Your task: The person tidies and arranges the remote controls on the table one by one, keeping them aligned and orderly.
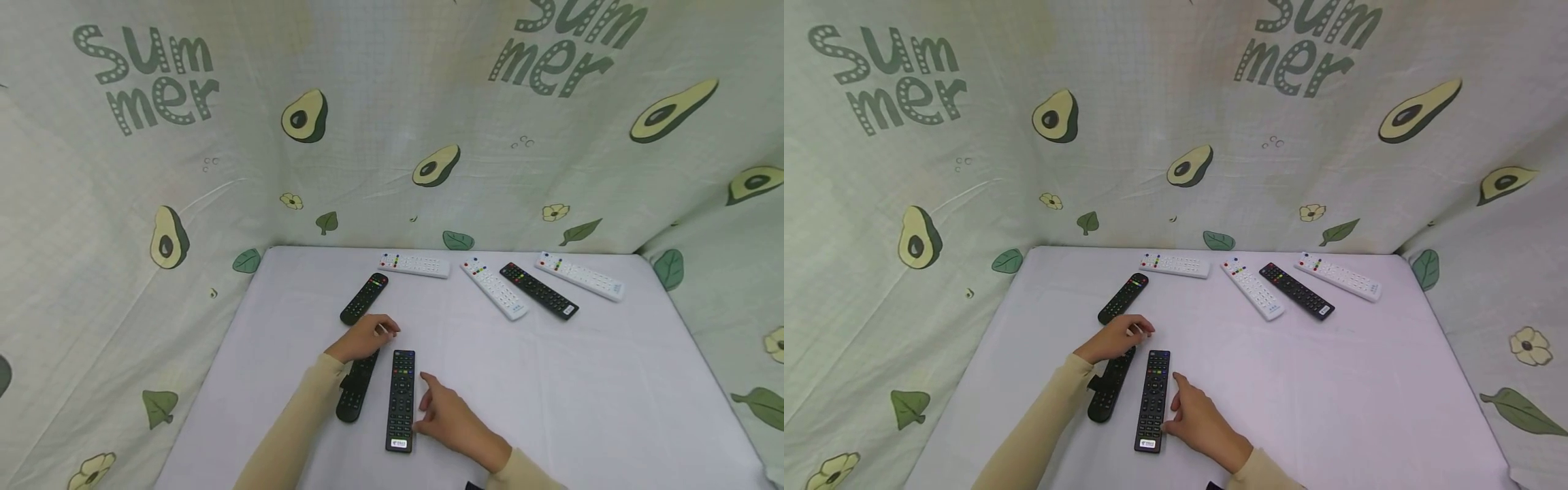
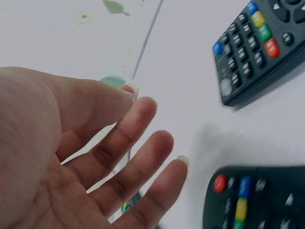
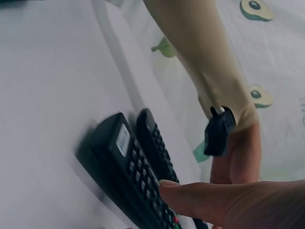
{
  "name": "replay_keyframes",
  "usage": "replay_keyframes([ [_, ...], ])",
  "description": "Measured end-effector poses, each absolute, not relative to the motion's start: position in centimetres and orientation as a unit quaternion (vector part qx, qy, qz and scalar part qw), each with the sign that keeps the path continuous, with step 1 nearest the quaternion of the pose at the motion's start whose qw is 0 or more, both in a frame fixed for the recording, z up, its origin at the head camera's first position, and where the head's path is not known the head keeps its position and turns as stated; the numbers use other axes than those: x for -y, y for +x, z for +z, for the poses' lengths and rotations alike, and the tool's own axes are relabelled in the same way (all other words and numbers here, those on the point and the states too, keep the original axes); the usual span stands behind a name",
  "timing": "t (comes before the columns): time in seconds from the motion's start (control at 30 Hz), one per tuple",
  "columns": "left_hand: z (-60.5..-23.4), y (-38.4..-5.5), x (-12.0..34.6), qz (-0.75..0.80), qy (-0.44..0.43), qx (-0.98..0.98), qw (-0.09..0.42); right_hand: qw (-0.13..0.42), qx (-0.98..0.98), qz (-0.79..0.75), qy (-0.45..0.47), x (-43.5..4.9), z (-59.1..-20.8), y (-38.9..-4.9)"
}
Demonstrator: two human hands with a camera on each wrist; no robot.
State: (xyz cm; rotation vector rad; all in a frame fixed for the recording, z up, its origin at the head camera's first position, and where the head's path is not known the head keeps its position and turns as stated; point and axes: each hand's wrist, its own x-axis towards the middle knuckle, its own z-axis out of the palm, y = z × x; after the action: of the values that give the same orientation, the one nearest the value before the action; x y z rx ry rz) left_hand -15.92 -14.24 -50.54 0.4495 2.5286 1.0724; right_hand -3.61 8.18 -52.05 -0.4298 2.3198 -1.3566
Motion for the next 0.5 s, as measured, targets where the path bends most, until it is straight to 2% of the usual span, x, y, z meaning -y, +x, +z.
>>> replay_keyframes([
  [0.5, -50.3, -16.0, 19.7, 0.452, 0.039, -0.888, 0.071, 0.152, -0.874, -0.452, -0.098, -9.9, -50.3, -8.8],
])
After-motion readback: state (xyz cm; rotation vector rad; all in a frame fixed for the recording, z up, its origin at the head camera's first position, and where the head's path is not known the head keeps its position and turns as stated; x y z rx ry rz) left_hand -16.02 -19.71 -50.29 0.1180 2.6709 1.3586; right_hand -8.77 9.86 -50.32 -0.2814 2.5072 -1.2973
